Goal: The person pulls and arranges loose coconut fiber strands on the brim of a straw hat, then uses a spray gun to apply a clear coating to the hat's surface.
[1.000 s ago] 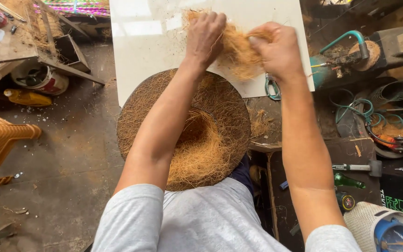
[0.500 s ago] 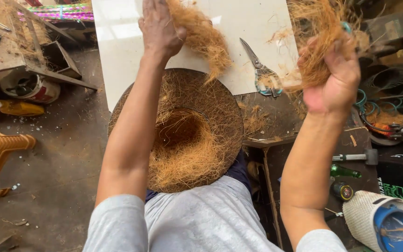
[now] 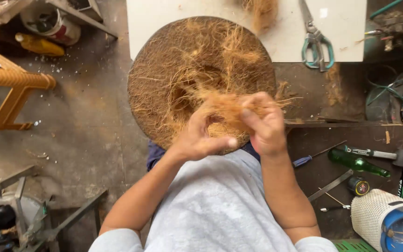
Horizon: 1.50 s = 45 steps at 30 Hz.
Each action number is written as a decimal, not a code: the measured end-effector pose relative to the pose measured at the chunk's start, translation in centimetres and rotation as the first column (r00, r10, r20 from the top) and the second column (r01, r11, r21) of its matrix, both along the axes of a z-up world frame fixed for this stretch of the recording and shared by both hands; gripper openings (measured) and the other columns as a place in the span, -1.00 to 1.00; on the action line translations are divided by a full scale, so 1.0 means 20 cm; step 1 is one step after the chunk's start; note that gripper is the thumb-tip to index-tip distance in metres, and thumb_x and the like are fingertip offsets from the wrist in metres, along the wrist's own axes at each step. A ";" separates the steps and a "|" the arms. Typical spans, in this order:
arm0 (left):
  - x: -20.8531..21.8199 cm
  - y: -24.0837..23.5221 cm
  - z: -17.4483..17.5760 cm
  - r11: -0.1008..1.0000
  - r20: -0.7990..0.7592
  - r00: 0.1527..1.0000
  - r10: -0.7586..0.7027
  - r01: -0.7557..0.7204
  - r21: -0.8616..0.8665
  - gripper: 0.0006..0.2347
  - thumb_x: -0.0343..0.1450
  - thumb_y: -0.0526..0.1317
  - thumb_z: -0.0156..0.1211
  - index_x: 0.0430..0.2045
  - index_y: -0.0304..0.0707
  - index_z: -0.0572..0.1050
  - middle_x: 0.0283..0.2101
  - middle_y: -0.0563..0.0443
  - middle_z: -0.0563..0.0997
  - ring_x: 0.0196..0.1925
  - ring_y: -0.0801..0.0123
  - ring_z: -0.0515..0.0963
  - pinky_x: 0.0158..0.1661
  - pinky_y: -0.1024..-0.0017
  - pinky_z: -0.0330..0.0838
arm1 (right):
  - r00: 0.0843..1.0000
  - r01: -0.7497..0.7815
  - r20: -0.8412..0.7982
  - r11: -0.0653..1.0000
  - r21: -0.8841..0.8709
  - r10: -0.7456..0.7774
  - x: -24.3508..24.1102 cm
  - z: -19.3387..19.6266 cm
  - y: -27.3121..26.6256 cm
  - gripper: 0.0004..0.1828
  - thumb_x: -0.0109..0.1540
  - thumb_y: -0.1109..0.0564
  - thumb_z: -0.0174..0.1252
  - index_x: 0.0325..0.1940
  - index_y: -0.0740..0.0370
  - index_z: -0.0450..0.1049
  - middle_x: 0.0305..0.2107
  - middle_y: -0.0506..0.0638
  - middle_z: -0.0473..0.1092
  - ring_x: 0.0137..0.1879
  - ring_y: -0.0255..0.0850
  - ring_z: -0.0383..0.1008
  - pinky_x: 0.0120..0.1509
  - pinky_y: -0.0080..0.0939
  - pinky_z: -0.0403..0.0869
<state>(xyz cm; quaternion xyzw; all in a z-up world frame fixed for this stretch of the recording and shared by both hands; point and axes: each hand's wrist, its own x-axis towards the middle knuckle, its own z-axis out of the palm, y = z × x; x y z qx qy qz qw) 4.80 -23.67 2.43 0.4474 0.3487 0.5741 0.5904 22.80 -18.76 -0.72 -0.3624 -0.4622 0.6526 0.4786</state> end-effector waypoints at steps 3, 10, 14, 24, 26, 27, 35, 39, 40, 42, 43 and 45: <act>-0.02 -0.03 -0.23 0.960 -0.016 0.981 0.191 -0.190 -0.206 -0.72 0.31 -0.33 0.39 -0.14 -0.40 0.52 -0.26 -0.15 0.62 -0.23 0.34 0.62 -0.25 0.34 0.61 | 0.948 -0.165 0.304 0.962 0.216 0.094 -0.09 0.05 0.04 -0.88 0.24 0.15 0.24 -0.25 0.27 0.52 -0.22 0.16 0.44 0.00 -0.07 0.44 0.16 -0.12 0.36; -0.10 -0.08 -0.33 0.878 0.121 0.944 0.306 -0.231 -0.419 -0.78 0.32 -0.37 0.35 -0.21 -0.44 0.53 -0.43 -0.07 0.61 -0.48 0.48 0.57 -0.41 0.54 0.57 | 0.953 -0.096 0.290 0.995 0.028 0.084 -0.01 -0.19 0.16 -0.82 0.38 0.10 0.12 -0.25 0.20 0.54 -0.57 0.00 0.44 -0.51 -0.38 0.28 -0.40 -0.44 0.27; -0.12 -0.06 -0.33 0.854 0.219 0.907 0.360 -0.225 -0.470 -0.85 0.39 -0.37 0.23 -0.20 -0.36 0.48 -0.33 -0.11 0.60 -0.35 0.36 0.59 -0.26 0.44 0.54 | 0.936 -0.199 0.287 0.979 -0.045 0.204 -0.08 0.02 0.11 -0.77 0.31 0.09 0.15 -0.03 0.28 0.43 -0.38 0.11 0.44 -0.35 -0.25 0.45 -0.22 -0.26 0.50; -0.10 -0.10 -0.17 0.972 -0.168 0.967 0.194 -0.212 -0.098 -0.46 0.33 -0.19 0.34 0.15 -0.46 0.29 0.02 -0.36 0.49 0.16 -0.16 0.46 0.20 -0.10 0.27 | 0.845 -0.405 0.442 0.901 0.158 0.302 -0.17 0.10 0.04 -0.71 0.17 0.32 0.29 -0.06 0.36 0.41 -0.47 0.19 0.50 -0.40 -0.15 0.53 -0.33 -0.25 0.56; -0.10 -0.12 -0.23 0.970 -0.102 0.968 0.229 -0.236 -0.063 -0.59 0.36 -0.27 0.29 0.07 -0.37 0.36 -0.05 -0.29 0.53 0.09 -0.05 0.51 0.15 -0.03 0.34 | 0.822 -0.432 0.512 0.860 0.271 0.251 -0.12 0.07 0.13 -0.66 0.18 0.40 0.19 0.03 0.34 0.38 -0.32 0.22 0.46 -0.27 -0.05 0.50 -0.20 -0.14 0.53; -0.10 -0.13 -0.25 0.965 -0.031 0.965 0.259 -0.260 -0.030 -0.71 0.39 -0.35 0.25 -0.01 -0.29 0.44 -0.12 -0.21 0.57 0.02 0.05 0.56 0.09 0.04 0.40 | 0.796 -0.461 0.575 0.804 0.376 0.188 -0.10 0.07 0.17 -0.58 0.18 0.48 0.09 0.11 0.32 0.36 -0.18 0.24 0.41 -0.14 0.05 0.46 -0.08 -0.03 0.50; -0.17 -0.12 -0.14 0.913 0.274 0.897 0.347 -0.256 -0.317 -0.65 0.30 -0.29 0.39 -0.07 -0.30 0.45 -0.08 -0.04 0.57 -0.05 0.28 0.57 0.01 0.35 0.48 | 0.288 -0.828 0.888 0.373 0.419 -0.358 -0.17 0.10 0.60 -0.84 0.26 0.39 0.18 -0.14 0.23 0.46 -0.04 0.08 0.38 -0.18 -0.06 0.50 -0.20 -0.25 0.64; -0.31 -0.22 0.05 0.912 0.450 0.794 0.410 -0.339 -0.232 -0.57 0.37 -0.40 0.32 0.13 -0.37 0.34 -0.03 -0.07 0.55 -0.02 0.28 0.57 0.09 0.41 0.52 | 0.277 -0.755 0.867 0.464 0.463 -0.415 -0.14 0.17 0.80 -0.77 0.30 0.52 0.09 -0.36 0.35 0.51 -0.38 0.15 0.47 -0.33 -0.09 0.49 -0.33 -0.32 0.68; -0.36 -0.26 0.06 0.913 0.449 0.796 0.406 -0.339 -0.225 -0.57 0.37 -0.40 0.32 0.13 -0.37 0.34 -0.03 -0.07 0.55 -0.02 0.28 0.57 0.09 0.41 0.52 | 0.280 -0.753 0.863 0.462 0.469 -0.420 -0.08 0.12 0.93 -0.77 0.30 0.52 0.09 -0.36 0.35 0.51 -0.38 0.15 0.47 -0.33 -0.09 0.49 -0.33 -0.32 0.68; -0.45 -0.35 0.07 0.845 0.518 0.681 0.518 -0.500 -0.189 -0.54 0.38 -0.40 0.29 0.19 -0.32 0.32 0.03 -0.15 0.57 0.01 0.13 0.60 0.01 0.09 0.57 | 0.302 -0.677 0.600 0.277 0.682 -0.740 0.05 0.02 1.18 -0.68 0.31 0.38 -0.18 -0.44 0.24 0.42 -0.54 0.03 0.36 -0.40 -0.15 0.41 -0.50 -0.18 0.43; -0.49 -0.36 0.12 0.848 0.521 0.681 0.514 -0.497 -0.185 -0.54 0.38 -0.40 0.29 0.19 -0.32 0.32 0.03 -0.15 0.57 0.01 0.13 0.60 0.01 0.09 0.57 | 0.300 -0.677 0.597 0.275 0.683 -0.744 0.09 0.00 1.24 -0.68 0.31 0.38 -0.18 -0.44 0.24 0.42 -0.54 0.03 0.36 -0.40 -0.15 0.41 -0.50 -0.18 0.43; -0.58 -0.40 0.22 0.846 0.527 0.749 0.400 -0.523 0.101 -0.65 0.50 -0.45 0.13 0.21 -0.27 0.42 -0.25 -0.16 0.63 -0.37 0.27 0.62 -0.35 0.39 0.57 | 0.213 -0.627 0.540 0.310 0.715 -0.814 0.15 -0.02 1.39 -0.83 0.31 0.35 0.09 -0.34 0.18 0.43 -0.39 0.00 0.41 -0.32 -0.18 0.39 -0.37 -0.23 0.39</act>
